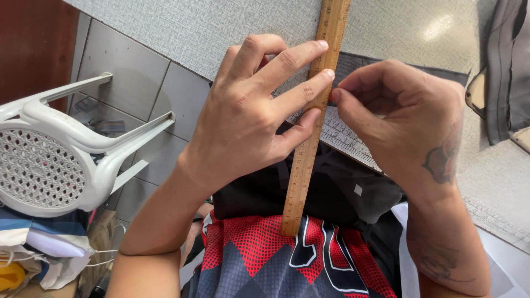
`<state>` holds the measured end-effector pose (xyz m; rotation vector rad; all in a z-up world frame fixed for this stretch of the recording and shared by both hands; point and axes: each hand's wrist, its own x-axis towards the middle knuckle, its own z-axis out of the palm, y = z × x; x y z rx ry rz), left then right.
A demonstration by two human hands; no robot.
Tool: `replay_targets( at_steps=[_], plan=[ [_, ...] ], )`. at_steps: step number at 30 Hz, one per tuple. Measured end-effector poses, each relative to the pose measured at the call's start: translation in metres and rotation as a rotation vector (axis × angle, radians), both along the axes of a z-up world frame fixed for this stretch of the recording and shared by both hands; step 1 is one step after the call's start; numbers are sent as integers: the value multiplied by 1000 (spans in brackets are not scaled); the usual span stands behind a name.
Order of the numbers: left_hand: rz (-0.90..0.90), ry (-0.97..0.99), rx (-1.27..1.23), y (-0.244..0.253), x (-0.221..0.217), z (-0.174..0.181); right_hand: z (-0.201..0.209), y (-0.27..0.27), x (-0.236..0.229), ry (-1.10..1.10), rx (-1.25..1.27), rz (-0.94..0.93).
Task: The person cuts a small orange object with scissors and then uses a wooden ruler and a red marker to measure and mark a piece of dark fabric on a sewing table.
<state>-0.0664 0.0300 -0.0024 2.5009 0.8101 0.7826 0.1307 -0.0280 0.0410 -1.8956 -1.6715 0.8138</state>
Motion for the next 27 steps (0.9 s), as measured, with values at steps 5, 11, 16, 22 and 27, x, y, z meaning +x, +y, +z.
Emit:
replay_targets(
  at_steps=[5,11,16,22,27],
  plan=[
    [-13,24,-9,0,0,2,-5,13,6,-46,49,14],
    [-25,-3,-26,2,2,3,10,8,14,-101,175,27],
    [-19,-36,-59,2,4,4,26,-48,9,63,-42,17],
    [6,33,-2,-4,14,9,-12,-103,-12,568,-268,133],
    [69,-183,-72,-28,38,13,-10,-120,21,534,-56,-82]
  ],
)
